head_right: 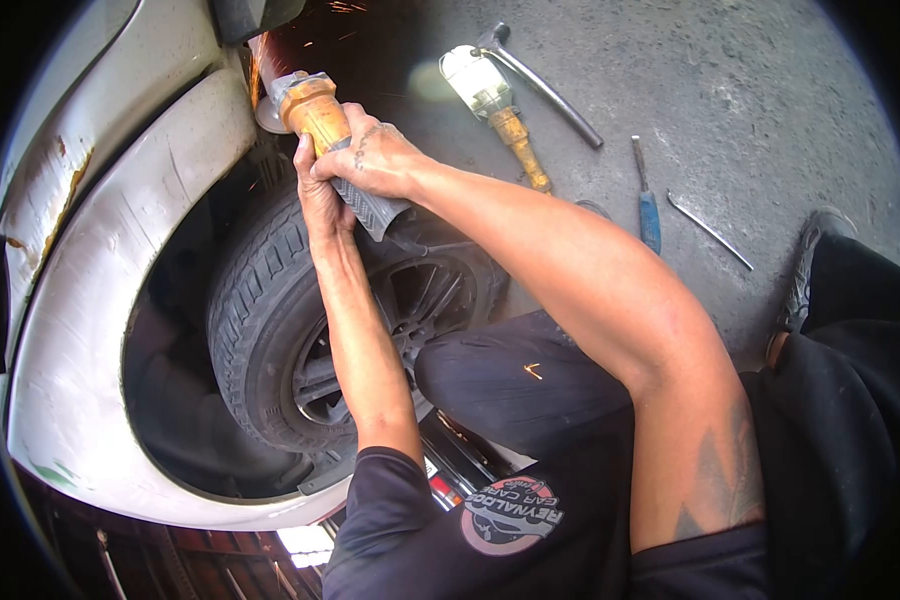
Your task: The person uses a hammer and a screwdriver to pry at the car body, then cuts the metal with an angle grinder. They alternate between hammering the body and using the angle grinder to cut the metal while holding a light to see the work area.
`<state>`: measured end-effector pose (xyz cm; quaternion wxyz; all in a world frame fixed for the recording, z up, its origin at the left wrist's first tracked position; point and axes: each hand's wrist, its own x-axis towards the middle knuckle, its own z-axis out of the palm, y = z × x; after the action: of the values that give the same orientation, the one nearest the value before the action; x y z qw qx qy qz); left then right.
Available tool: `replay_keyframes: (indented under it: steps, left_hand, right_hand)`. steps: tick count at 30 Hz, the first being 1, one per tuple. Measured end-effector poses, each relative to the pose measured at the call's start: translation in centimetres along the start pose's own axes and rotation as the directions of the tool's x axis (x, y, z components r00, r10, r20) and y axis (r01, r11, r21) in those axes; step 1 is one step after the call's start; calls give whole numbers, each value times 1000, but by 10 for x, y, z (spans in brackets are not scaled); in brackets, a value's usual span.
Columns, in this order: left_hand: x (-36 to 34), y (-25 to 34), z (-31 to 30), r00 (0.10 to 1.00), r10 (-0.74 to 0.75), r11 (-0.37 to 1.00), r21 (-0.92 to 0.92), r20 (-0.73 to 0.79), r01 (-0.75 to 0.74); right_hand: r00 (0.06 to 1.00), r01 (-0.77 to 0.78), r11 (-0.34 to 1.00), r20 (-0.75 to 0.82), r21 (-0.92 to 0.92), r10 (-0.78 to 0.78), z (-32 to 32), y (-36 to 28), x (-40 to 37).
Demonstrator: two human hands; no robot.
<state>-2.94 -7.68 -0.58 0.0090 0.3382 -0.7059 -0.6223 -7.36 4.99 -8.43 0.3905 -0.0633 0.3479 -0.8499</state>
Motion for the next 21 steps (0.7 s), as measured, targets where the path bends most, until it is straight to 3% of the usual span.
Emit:
replay_keyframes:
  steps: [21]
  left_hand:
    - [-3, 0, 3, 1000, 6, 1000, 3, -3, -6]
  right_hand:
    - [1000, 7, 1000, -1, -19, -7, 1, 2, 0]
